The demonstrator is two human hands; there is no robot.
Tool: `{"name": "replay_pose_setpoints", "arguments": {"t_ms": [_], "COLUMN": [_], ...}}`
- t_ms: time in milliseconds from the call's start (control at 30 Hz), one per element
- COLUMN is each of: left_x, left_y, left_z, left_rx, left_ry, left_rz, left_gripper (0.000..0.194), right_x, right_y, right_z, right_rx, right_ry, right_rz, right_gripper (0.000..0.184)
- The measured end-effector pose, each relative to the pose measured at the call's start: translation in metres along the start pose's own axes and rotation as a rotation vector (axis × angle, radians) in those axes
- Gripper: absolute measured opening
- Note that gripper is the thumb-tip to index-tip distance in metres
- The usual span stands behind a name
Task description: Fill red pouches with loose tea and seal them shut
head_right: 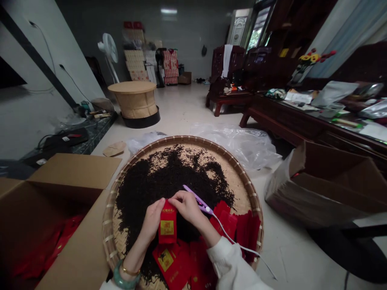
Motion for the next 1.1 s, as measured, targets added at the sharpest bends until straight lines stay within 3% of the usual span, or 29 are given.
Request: {"name": "replay_pose_setpoints", "arguments": {"t_ms": [167,267,367,633,867,933,1100], "left_x": [0.004,0.008,0.003,-0.002,-0.008,-0.004,0.019], "left_y": [0.006,0.004,0.005,0.034,0.041,0.035,0.019], "left_z": [0.009,0.017,0.024,0.048,0.058,0.06,0.069], "left_rx": [-0.045,-0.098,-0.124,0.055,0.051,-0.004,-0.138], "left_ry": [-0.079,-0.135,-0.096,-0.047,-0.05,-0.109,-0.404], "left_rz": [0.043,0.129,0.183,0.036,0.0,0.038,0.109], "left_gripper": [0.048,0.046,0.043,0.033,0.031,0.032,0.04], "right_x": [0.0,-0.006,-0.013,-0.007,0.0,-0.001,-0.01], "right_y": [0.01,0.014,0.009,-0.035,-0.036,-0.036,-0.031], "right_z": [0.009,0.017,0.023,0.041,0.057,0.06,0.063], "right_rx": [0.149,0.195,0.182,0.049,0.155,0.14,0.024], "right_ry": [-0.088,-0.038,0.047,0.074,-0.064,-0.044,0.118], "right_rz": [-0.243,-0.264,-0.222,-0.069,-0.215,-0.216,-0.073], "right_gripper": [0.026,0.028,0.028,0.026,0.035,0.039,0.037]}}
Point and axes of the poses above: each hand's wrist, its own z-axis away from the middle knuckle, its own x-axis out of the palm, y = z × x, the point moved 9 cm from there along -z, towards the middle knuckle, and after that the axes turned 11 degrees about -z, right-handed, at the moved point
